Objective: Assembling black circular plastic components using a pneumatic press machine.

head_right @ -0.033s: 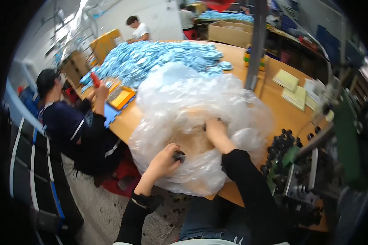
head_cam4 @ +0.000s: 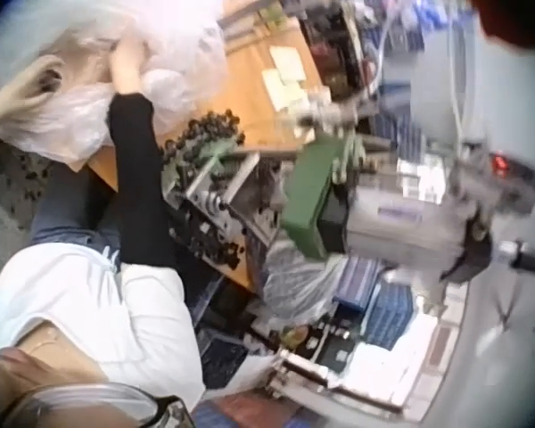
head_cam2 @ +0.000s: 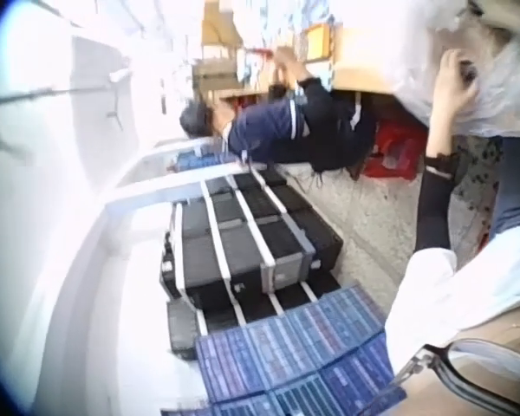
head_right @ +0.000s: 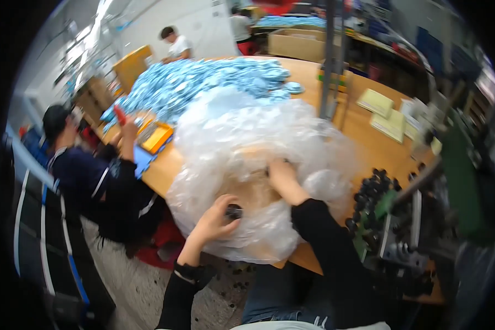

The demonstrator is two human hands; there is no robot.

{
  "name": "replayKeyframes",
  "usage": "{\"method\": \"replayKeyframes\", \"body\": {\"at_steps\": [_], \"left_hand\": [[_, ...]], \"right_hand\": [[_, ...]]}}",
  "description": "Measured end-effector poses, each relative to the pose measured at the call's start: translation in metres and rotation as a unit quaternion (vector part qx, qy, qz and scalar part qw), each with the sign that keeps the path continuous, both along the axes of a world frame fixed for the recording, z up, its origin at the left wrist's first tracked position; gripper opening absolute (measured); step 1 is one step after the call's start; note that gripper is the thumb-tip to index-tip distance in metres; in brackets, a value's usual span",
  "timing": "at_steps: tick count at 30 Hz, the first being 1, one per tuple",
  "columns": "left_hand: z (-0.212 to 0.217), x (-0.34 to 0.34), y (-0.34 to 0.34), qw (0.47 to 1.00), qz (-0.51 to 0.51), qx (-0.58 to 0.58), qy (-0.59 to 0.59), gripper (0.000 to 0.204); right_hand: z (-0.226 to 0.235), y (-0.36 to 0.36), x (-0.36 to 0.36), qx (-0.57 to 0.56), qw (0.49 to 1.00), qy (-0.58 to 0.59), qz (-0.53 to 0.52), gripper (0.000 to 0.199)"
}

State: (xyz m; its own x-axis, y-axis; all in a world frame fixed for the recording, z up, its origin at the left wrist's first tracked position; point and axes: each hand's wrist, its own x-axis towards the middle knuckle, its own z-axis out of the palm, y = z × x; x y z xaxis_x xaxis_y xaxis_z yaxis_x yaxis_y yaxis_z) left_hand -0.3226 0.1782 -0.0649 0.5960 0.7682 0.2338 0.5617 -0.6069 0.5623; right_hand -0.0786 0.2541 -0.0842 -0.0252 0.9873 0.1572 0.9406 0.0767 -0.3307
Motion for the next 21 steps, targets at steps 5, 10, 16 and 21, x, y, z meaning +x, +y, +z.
{"method": "replayKeyframes", "body": {"at_steps": [5,10,16,21], "left_hand": [[-0.012,-0.005,0.01,0.977,0.13,-0.124,-0.118,0.026],[-0.006,-0.017,0.004,0.962,0.111,-0.234,-0.091,0.029],[-0.012,-0.018,0.004,0.996,0.078,-0.03,-0.018,0.016],[0.014,0.048,-0.026,0.904,0.128,0.115,-0.391,0.019]], "right_hand": [[-0.015,0.006,-0.025,0.184,0.965,0.177,-0.058,0.032],[0.081,-0.126,-0.042,0.202,0.912,0.357,0.012,0.05],[0.093,-0.319,0.049,0.21,0.917,0.333,-0.058,0.057],[0.066,-0.361,0.068,0.213,0.854,0.458,-0.124,0.063]]}}
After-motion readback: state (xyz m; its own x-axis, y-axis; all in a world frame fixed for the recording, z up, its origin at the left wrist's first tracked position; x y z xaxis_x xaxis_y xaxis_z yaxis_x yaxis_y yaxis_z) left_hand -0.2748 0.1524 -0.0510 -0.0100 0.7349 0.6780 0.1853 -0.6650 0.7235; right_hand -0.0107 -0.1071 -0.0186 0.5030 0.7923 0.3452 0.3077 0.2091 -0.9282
